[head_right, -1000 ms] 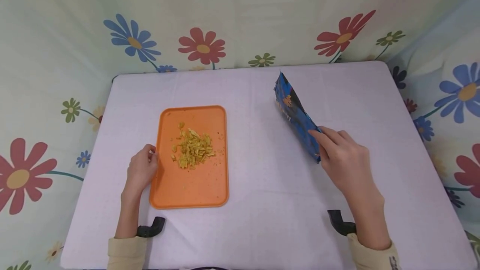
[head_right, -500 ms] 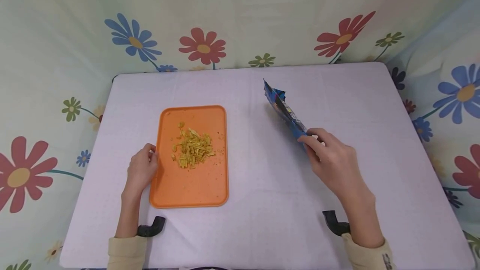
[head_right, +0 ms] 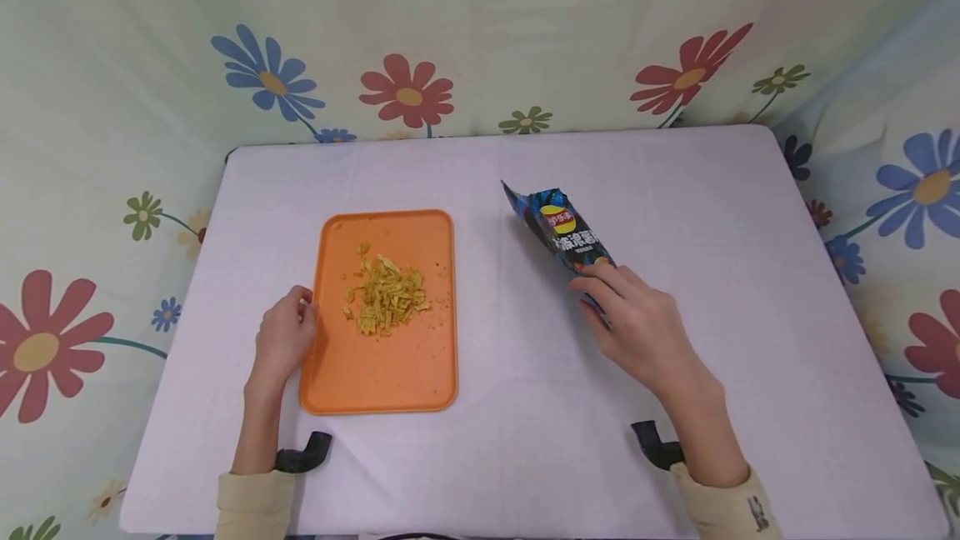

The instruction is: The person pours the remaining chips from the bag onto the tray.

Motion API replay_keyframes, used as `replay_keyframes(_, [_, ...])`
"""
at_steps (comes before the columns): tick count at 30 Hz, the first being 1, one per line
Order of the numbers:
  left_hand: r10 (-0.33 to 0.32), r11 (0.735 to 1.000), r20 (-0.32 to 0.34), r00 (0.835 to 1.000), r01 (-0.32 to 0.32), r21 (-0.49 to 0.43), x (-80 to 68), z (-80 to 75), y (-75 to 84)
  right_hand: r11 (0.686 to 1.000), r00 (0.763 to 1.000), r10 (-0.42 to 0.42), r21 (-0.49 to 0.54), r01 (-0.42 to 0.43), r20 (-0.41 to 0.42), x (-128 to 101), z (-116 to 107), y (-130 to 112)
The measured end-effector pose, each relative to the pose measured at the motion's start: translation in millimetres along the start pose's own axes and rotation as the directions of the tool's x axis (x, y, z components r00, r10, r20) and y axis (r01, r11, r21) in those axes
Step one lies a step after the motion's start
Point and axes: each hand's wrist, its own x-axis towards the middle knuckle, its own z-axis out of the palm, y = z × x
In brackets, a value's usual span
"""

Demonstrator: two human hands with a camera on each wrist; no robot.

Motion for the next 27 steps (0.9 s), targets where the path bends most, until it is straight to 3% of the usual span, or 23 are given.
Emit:
replay_keyframes(7, [0.0,1.0,-0.001,1.0,0.0,0.002,1.2,0.1,-1.3,0.999,0.999,-0.032,0.025,0.032,-0.001,4,12,-12])
replay_keyframes(13, [-0.001,1.0,0.0,1.0,0.001,-0.004,3.0,0.2,-0.8,0.999,0.995,-0.043,-0.006,0.044,0.085,9,23,-22])
replay_keyframes(23, [0.0,1.0,0.005,1.0,0.0,-0.004,2.8,1.3,-1.4,0.997,0.959,0.06,-0.06,-0.045,0.278,14,41,-39])
replay_keyframes(27, [0.003,1.0,0.002,1.0,-0.003,-0.002,2.8,1.6,-2.4,0.991,0.945,0.112,-0.107,-0.082,0.308,16,52,-47])
